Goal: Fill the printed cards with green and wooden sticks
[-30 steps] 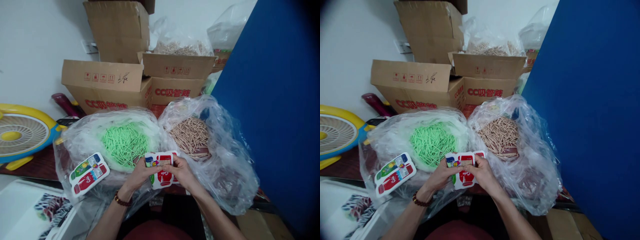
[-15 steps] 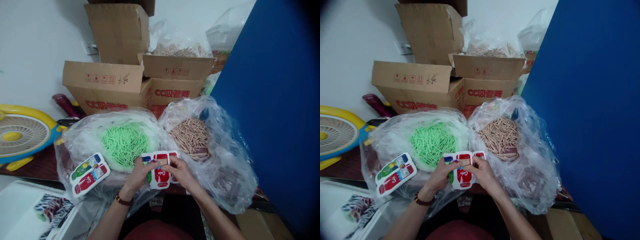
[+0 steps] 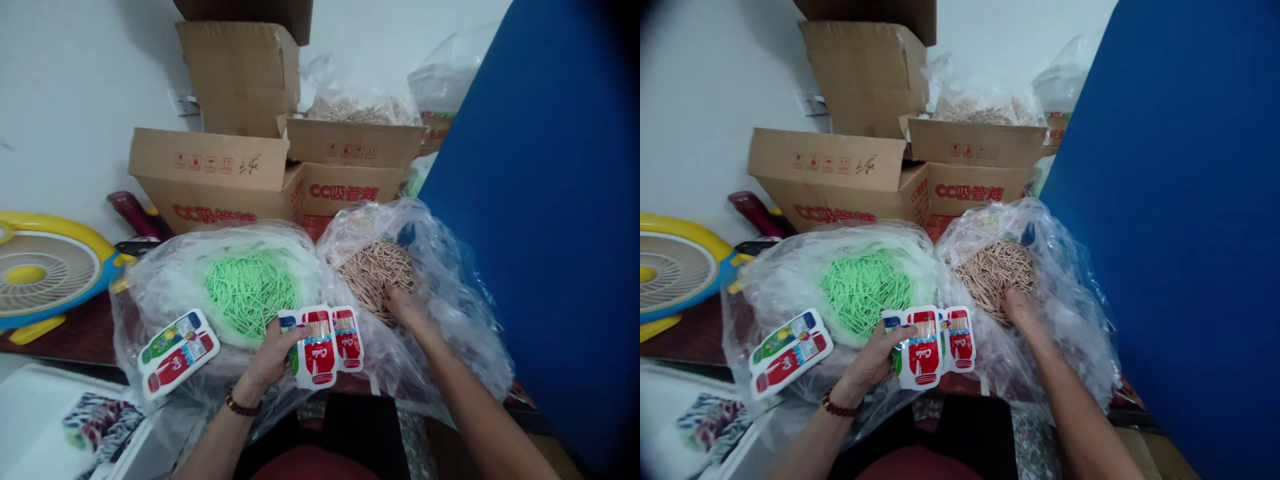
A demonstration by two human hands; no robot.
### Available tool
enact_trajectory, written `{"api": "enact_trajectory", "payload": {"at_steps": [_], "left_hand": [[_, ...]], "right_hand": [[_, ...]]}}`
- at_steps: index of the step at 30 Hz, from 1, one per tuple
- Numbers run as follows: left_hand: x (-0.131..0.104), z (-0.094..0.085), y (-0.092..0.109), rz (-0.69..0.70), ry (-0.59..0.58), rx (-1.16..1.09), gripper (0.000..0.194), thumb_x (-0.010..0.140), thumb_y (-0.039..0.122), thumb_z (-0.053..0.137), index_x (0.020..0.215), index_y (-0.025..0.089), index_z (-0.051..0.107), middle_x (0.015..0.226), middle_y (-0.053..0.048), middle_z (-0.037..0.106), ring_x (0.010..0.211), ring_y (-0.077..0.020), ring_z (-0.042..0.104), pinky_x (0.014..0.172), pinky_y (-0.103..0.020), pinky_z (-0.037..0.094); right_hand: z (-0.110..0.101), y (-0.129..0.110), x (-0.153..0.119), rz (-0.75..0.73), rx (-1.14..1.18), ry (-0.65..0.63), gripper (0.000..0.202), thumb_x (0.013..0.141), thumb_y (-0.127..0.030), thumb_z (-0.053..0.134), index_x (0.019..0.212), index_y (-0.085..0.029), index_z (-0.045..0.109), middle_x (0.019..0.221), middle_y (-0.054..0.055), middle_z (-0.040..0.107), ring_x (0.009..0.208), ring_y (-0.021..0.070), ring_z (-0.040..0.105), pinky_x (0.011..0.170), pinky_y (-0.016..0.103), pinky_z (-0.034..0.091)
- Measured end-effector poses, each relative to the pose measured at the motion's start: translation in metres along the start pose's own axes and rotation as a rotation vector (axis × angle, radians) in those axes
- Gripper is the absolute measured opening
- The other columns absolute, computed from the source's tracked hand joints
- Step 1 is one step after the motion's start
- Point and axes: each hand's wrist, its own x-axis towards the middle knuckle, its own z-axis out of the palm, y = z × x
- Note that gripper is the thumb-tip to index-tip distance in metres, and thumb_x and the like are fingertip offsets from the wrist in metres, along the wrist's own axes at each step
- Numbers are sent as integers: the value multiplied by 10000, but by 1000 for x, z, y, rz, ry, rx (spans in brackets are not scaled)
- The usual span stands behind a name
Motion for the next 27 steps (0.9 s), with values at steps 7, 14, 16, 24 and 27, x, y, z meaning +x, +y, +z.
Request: {"api": "enact_trajectory", "payload": {"at_steps": [7,14,16,24,27], "left_hand": [[0,-4,0,-15,-39,-77,219,684,234,741,867,122,700,725,-55,740,622,-188,681,663,-303,539],[1,-4,-3,16,-55,-6,212,686,237,756,856,121,706,776,-61,744,672,-182,676,672,-286,530],[-1,-2,-1,44,-114,61,237,696,242,751,894,119,708,835,-75,749,718,-199,678,700,-302,529],[-13,5,7,84,-268,338,261,748,298,710,959,144,719,875,-50,741,775,-193,649,710,-268,492],[-17,6,9,73,-278,381,247,745,319,710,919,143,717,842,-44,736,738,-191,642,695,-273,490]], "right_hand": [[12,7,3,6,15,45,227,786,-261,492,891,-167,669,883,143,704,815,266,652,661,322,422],[-14,27,-5,-114,277,242,216,814,-229,452,870,-181,655,863,65,690,806,192,615,704,283,434],[-29,21,-16,-185,555,332,185,795,-296,514,823,-175,652,782,47,667,724,182,599,661,281,443],[-83,-54,-83,-545,1116,30,266,845,-426,545,835,-174,629,631,8,611,529,110,492,485,225,357],[-82,-69,-89,-603,1110,25,269,883,-417,511,857,-174,623,629,-1,601,545,107,487,504,223,354]]}}
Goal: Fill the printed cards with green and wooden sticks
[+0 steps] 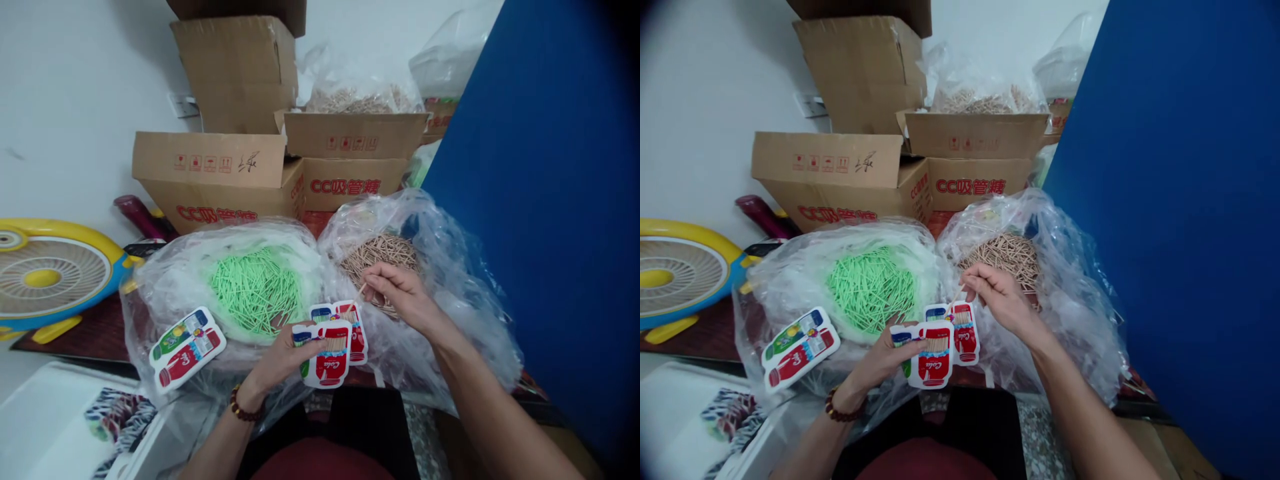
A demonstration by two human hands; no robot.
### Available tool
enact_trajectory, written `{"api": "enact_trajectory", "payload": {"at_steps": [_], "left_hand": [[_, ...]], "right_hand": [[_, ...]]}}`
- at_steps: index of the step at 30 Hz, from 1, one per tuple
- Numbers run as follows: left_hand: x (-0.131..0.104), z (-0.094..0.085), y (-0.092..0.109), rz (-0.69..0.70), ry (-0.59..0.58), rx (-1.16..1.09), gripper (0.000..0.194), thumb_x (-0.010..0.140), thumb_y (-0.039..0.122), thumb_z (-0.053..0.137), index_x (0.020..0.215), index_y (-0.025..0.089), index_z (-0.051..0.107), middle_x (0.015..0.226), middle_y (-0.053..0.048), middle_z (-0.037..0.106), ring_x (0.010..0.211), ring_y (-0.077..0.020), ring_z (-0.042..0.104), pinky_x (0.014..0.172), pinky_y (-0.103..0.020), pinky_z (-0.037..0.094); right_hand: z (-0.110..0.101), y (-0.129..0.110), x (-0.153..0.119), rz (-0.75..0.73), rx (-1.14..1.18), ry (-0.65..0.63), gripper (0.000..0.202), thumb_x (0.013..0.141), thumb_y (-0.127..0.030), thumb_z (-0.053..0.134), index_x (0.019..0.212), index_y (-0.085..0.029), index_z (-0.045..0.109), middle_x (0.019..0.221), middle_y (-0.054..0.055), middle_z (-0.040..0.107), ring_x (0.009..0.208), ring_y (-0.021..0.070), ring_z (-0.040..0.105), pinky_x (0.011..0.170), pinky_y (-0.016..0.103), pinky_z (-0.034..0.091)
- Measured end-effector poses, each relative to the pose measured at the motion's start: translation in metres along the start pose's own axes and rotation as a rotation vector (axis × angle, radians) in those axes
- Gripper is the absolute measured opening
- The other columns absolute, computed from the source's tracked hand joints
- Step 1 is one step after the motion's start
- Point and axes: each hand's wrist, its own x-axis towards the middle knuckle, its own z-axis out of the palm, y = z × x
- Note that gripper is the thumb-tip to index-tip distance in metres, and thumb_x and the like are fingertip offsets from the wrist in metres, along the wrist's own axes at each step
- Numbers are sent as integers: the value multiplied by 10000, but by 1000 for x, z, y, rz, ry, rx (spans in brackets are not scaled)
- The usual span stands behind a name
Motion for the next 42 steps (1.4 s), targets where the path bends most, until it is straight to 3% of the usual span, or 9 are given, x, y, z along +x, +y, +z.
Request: {"api": "enact_trajectory", "payload": {"at_steps": [5,18,24,30,36,42], "left_hand": [[-3,4,9,20,-18,-16,239,752,321,705,926,160,729,925,-56,743,827,-225,657,777,-302,501],[0,8,9,4,-15,-32,248,730,311,729,918,149,731,890,-54,745,786,-205,652,726,-267,496],[5,8,2,21,31,-48,202,728,308,734,843,143,715,768,-20,713,689,-153,607,655,-224,464],[7,14,-2,31,98,-166,355,738,361,725,1027,157,696,934,-65,725,812,-199,636,753,-279,484],[7,17,-5,1,116,-218,347,729,408,727,972,160,706,949,-66,728,762,-181,645,686,-243,483],[8,14,-9,1,106,-184,319,751,398,710,949,149,693,823,-54,723,700,-159,621,659,-238,478]], "right_hand": [[13,2,0,-24,-12,-48,271,886,-429,510,828,-188,618,650,-9,596,571,113,519,515,221,369],[19,9,0,-17,-5,-37,259,896,-404,502,793,-188,602,609,-28,578,556,106,515,552,227,381],[35,12,-1,72,177,-136,246,847,-410,565,799,-178,631,684,-6,634,617,123,577,617,252,438],[47,19,0,137,424,7,242,737,-347,702,884,-209,569,657,-42,625,584,118,588,574,243,454],[47,24,-6,90,368,96,204,732,-323,711,780,-200,556,624,-41,616,575,110,571,575,234,446],[55,29,-14,71,231,87,140,776,-318,672,775,-196,605,684,-19,621,625,125,562,592,240,431]]}}
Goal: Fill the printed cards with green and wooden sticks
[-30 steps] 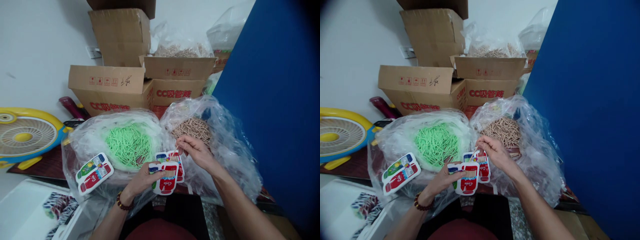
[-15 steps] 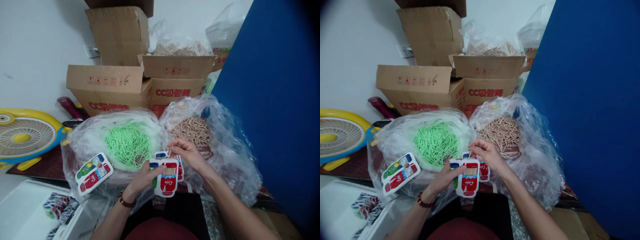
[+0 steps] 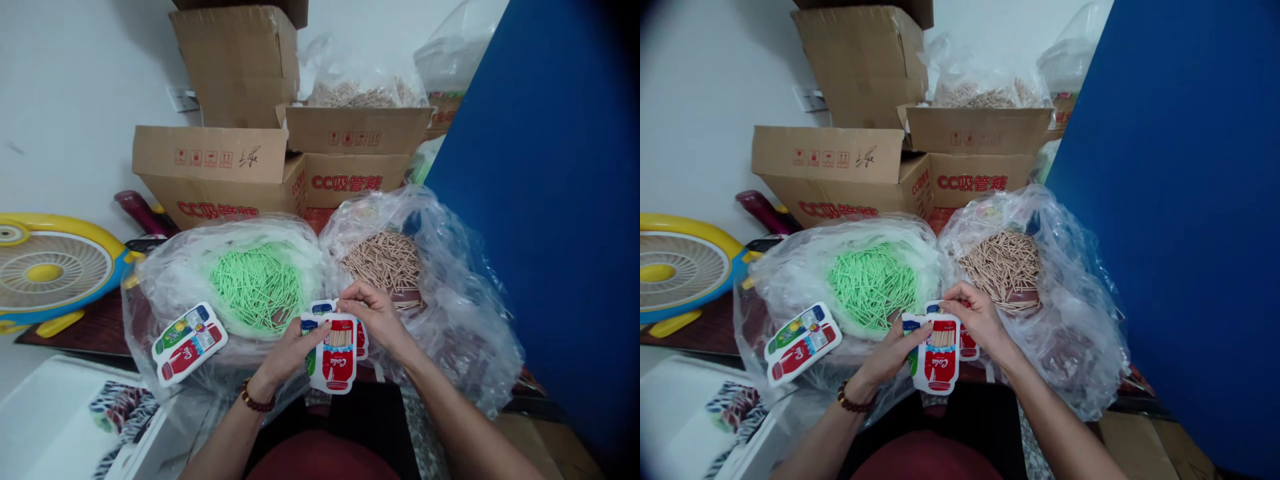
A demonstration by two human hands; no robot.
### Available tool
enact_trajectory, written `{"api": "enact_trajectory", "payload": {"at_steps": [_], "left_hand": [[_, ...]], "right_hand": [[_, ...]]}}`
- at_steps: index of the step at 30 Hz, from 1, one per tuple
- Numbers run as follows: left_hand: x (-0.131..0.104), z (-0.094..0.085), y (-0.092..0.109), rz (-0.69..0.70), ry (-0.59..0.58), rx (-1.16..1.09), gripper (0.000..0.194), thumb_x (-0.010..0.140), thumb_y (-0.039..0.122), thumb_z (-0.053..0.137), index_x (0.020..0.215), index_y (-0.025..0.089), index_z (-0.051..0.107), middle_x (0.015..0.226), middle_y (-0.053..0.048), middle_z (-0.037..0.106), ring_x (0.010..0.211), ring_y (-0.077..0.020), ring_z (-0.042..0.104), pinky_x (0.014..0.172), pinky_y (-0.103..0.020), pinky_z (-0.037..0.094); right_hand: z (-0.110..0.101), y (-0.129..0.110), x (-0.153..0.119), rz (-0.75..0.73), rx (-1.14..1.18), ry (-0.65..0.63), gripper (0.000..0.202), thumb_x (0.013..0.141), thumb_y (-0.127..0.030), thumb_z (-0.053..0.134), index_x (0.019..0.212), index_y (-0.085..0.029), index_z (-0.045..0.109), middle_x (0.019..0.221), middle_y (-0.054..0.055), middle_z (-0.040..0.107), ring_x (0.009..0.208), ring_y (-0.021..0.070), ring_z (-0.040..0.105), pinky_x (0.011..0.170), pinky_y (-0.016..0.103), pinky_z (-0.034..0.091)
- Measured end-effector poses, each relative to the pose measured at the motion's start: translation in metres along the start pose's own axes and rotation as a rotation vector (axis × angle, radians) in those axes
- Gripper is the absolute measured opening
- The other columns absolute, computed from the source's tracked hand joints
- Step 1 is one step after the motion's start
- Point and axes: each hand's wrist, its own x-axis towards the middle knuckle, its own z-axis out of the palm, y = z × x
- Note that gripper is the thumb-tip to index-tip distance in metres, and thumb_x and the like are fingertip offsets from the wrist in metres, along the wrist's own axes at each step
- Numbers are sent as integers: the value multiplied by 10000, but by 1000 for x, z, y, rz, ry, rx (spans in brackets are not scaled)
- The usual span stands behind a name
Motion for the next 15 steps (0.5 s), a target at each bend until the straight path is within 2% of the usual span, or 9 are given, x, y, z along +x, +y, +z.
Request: {"api": "enact_trajectory", "payload": {"at_steps": [3,7,11,13,15], "left_hand": [[0,0,1,7,22,-9,314,764,401,695,942,142,690,787,-48,712,732,-167,618,680,-241,474],[0,2,3,7,24,-18,304,753,390,708,927,142,690,799,-48,706,746,-172,613,696,-249,469],[1,3,0,4,-5,3,277,757,391,702,861,134,691,739,-33,690,659,-144,590,646,-235,457],[2,3,-3,-9,-13,18,270,753,393,705,804,128,689,715,-30,685,635,-140,585,629,-231,452],[3,3,-4,-19,-24,19,277,757,399,699,797,125,691,721,-38,689,636,-144,589,626,-233,454]], "right_hand": [[-2,2,-3,-110,-116,-30,122,813,-315,637,779,-199,647,785,7,634,756,151,585,720,269,446],[-8,4,-6,-207,-148,-129,248,900,-344,511,801,-199,685,993,56,642,931,182,591,879,317,431],[-10,5,-6,-101,-122,-307,319,919,-392,463,891,-192,710,1072,67,653,966,188,600,889,328,452],[-12,5,-3,-23,-107,-403,337,912,-419,467,946,-186,708,1039,63,673,917,182,617,834,314,479],[-16,4,0,16,-96,-438,351,909,-430,466,975,-178,701,1018,59,684,878,174,625,786,296,490]]}}
